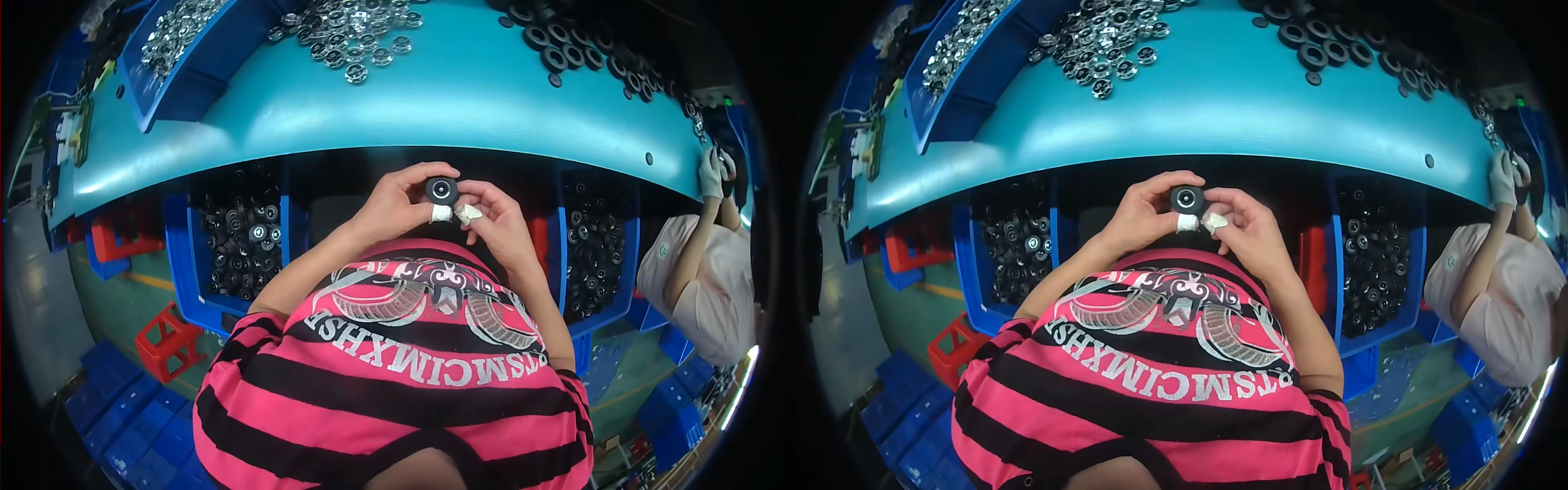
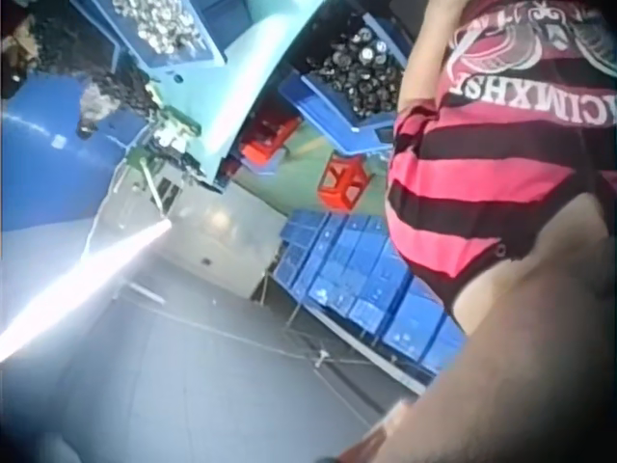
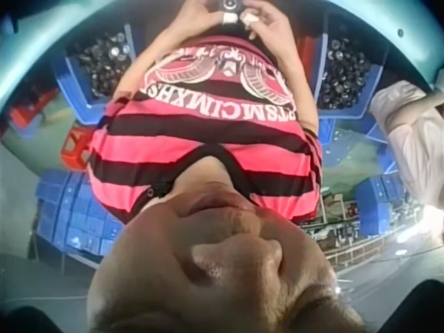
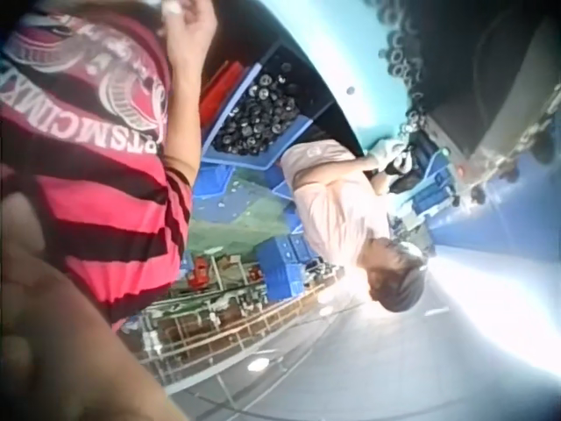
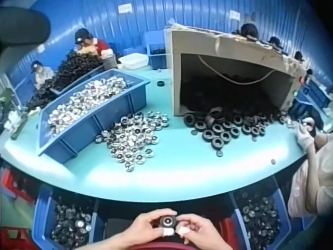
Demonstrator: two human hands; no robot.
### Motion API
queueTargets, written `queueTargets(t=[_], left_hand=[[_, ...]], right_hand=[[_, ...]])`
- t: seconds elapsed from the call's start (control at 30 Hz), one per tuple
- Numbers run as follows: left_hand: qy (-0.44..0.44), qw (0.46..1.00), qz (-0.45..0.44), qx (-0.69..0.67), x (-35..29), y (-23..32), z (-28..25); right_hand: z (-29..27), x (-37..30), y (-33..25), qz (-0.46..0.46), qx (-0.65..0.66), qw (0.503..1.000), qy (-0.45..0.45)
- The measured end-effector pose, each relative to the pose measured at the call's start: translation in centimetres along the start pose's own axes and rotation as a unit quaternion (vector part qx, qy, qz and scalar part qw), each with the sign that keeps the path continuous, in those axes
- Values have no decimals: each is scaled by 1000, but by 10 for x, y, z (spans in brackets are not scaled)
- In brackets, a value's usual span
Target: Assembling plastic and metal components into a housing unit at a factory workbench.
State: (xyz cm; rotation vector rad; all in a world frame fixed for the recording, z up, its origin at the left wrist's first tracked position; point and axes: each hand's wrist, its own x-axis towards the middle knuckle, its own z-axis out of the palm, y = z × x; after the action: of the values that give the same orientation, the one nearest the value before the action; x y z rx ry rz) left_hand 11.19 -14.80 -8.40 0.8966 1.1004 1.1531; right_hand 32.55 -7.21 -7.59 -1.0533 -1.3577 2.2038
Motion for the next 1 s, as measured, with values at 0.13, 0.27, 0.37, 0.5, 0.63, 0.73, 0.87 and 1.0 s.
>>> queueTargets(t=[0.13, 0.27, 0.37, 0.5, 0.63, 0.73, 0.87, 1.0], left_hand=[[22, 995, 36, 90, -2, -6, -2], [59, 972, 95, 205, -5, 1, 1], [87, 948, 132, 276, -9, -1, 2], [122, 923, 105, 350, -10, 0, 4], [146, 893, 105, 413, -8, -4, 1], [141, 908, 57, 390, -8, -2, 1], [137, 931, 15, 339, -5, -2, 1], [128, 946, 4, 297, -3, 2, 0]], right_hand=[[7, 12, 9, 18, -8, 1000, -24], [5, 21, 21, 97, 196, 972, -91], [10, 28, 31, 143, 317, 924, -160], [7, 37, 47, 95, 129, 983, -91], [11, 32, 43, 55, 88, 995, -5], [11, 30, 45, 49, 116, 992, -9], [10, 31, 49, 41, 96, 995, -8], [12, 30, 40, 35, 80, 996, 0]])
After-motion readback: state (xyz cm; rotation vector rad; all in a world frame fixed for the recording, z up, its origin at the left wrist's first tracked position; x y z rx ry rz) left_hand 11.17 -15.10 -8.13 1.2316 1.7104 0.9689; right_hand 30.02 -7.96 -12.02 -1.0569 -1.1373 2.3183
